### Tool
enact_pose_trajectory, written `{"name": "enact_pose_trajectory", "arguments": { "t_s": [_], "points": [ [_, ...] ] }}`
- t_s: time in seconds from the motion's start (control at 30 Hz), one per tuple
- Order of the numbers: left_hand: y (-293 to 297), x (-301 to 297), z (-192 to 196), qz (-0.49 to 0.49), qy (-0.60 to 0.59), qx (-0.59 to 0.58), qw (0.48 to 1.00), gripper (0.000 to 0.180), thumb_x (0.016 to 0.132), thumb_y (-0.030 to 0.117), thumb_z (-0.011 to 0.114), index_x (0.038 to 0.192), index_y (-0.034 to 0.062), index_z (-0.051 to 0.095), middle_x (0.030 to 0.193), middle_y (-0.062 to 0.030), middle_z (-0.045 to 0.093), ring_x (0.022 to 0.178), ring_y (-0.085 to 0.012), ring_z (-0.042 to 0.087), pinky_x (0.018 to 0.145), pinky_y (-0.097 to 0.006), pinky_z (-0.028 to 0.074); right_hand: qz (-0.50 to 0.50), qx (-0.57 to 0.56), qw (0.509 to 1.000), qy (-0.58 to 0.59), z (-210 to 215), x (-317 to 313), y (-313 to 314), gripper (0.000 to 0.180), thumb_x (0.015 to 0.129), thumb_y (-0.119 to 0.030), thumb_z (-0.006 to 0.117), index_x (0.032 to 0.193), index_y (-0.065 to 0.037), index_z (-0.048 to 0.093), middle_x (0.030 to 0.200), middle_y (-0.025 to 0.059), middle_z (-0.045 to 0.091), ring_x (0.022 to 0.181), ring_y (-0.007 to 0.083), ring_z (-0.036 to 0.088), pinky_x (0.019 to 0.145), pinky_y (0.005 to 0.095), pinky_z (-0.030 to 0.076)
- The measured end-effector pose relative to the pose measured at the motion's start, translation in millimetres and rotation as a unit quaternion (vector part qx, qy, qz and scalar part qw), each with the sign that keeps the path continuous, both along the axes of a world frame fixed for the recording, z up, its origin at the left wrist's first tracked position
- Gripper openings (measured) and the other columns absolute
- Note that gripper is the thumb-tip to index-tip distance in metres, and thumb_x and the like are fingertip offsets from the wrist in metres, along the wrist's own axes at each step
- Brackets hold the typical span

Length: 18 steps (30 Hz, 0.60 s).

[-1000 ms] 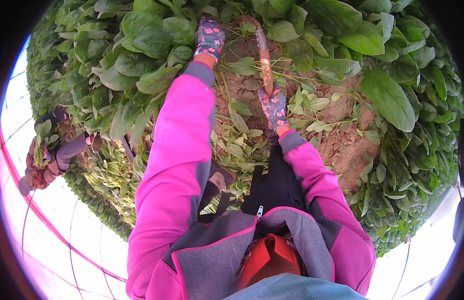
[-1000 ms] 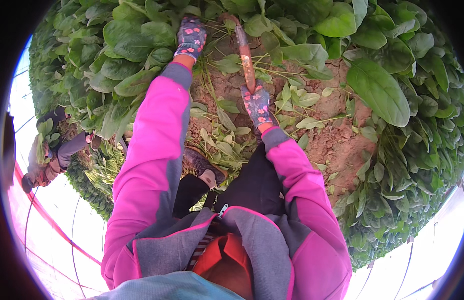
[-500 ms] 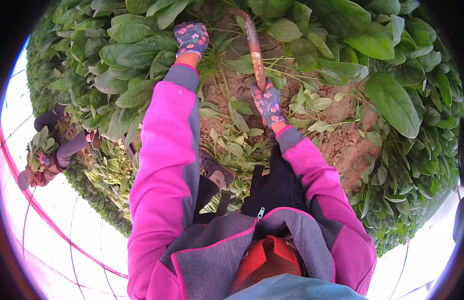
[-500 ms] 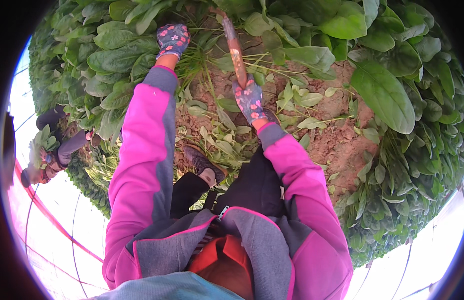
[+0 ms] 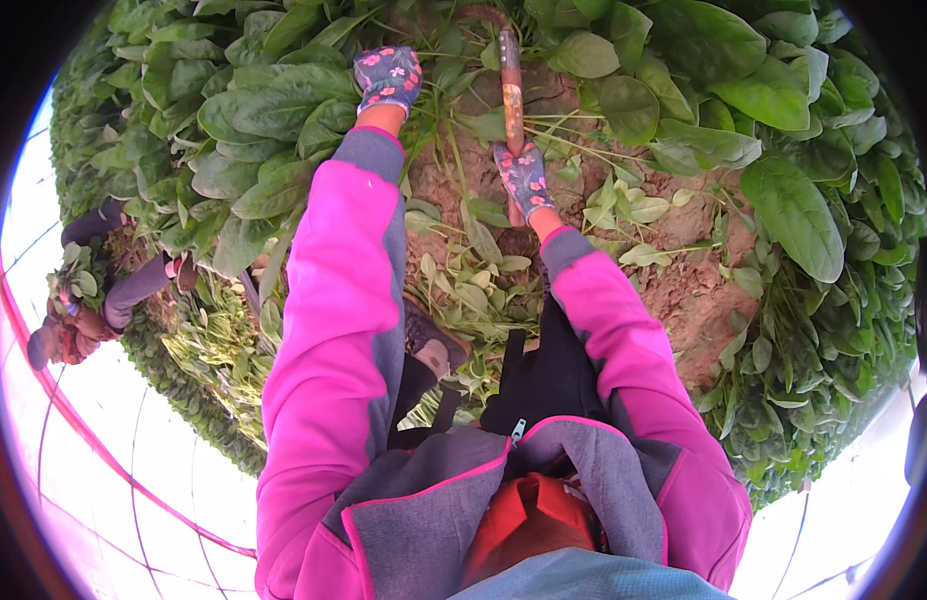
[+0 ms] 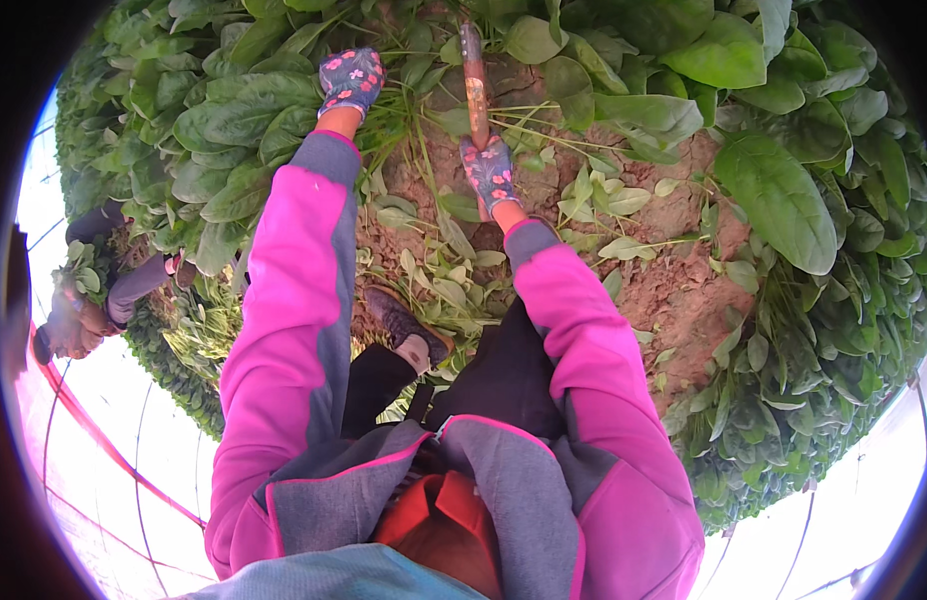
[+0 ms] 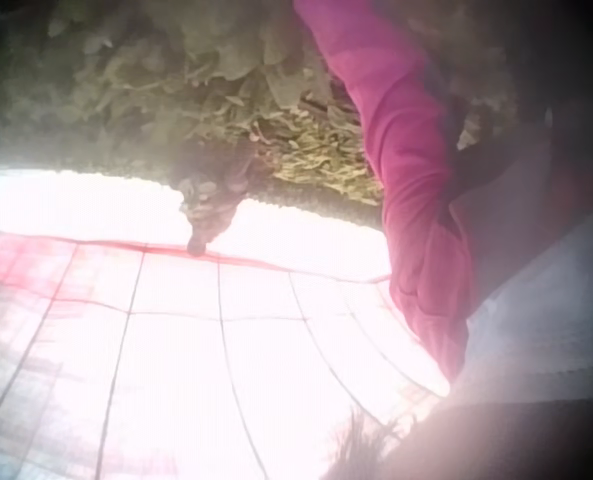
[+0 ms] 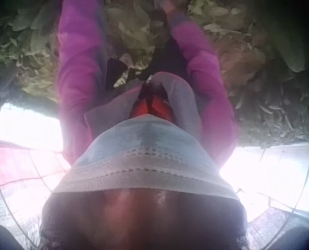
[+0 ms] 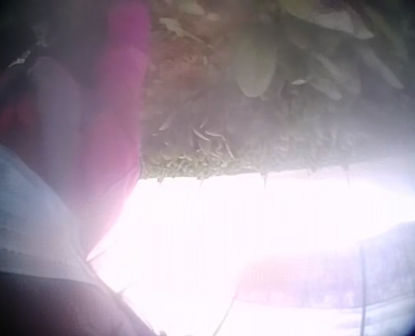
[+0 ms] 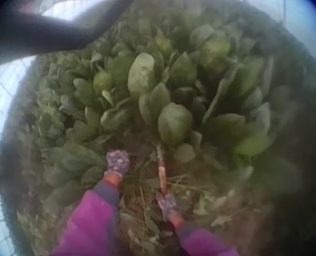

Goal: The person repeatedly cuts spinach plants at the base using a small knife, gathers the cut plants into bundles, and places them on the ground. The person continues this cycle of cutting, bundling, and placing throughout the clip.

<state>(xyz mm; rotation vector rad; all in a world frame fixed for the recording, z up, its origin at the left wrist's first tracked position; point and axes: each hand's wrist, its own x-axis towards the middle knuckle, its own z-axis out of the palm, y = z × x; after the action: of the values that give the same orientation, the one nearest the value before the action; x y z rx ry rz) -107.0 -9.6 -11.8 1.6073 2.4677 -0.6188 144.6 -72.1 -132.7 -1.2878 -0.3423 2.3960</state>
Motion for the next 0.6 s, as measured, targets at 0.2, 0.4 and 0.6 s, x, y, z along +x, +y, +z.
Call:
{"name": "enact_pose_trajectory", "arguments": {
  "t_s": [0.2, 0.4, 0.6],
  "points": [
    [-1.6, -2.4, -4.8, 0.012, -0.022, 0.017, 1.0, 0.019, 0.078, 0.028, 0.057, 0.078, 0.0158, 0.072, 0.08, -0.0093, 0.07, 0.077, -0.0302, 0.069, 0.063, -0.041, 0.053, 0.061, -0.089, 0.991, 0.081, -38.1, 5.1, -13.0, 0.018, 0.087, -0.022, 0.058, 0.08, -0.015, 0.042, 0.063, -0.0025, 0.045, 0.047, 0.0107, 0.046, 0.039, 0.0255, 0.036],
    [-6.0, 0.7, -3.9, 0.014, -0.025, 0.015, 0.999, 0.019, 0.08, 0.026, 0.055, 0.08, 0.0169, 0.072, 0.081, -0.0088, 0.07, 0.078, -0.0292, 0.069, 0.064, -0.04, 0.053, 0.125, 0.073, 0.987, -0.077, -11.9, 28.8, -31.0, 0.025, 0.092, -0.032, 0.043, 0.078, -0.012, 0.043, 0.058, -0.0031, 0.04, 0.042, 0.0137, 0.038, 0.037, 0.0277, 0.033],
    [-23.5, 6.0, 20.3, 0.049, -0.051, -0.025, 0.997, 0.026, 0.082, 0.036, 0.057, 0.084, 0.0148, 0.071, 0.084, -0.0101, 0.07, 0.08, -0.0291, 0.069, 0.067, -0.042, 0.053, 0.043, -0.219, 0.971, 0.086, 7.0, 66.1, -27.3, 0.032, 0.09, -0.04, 0.049, 0.082, -0.009, 0.049, 0.058, -0.0013, 0.046, 0.041, 0.0135, 0.042, 0.036, 0.0286, 0.036]
  ]
}}
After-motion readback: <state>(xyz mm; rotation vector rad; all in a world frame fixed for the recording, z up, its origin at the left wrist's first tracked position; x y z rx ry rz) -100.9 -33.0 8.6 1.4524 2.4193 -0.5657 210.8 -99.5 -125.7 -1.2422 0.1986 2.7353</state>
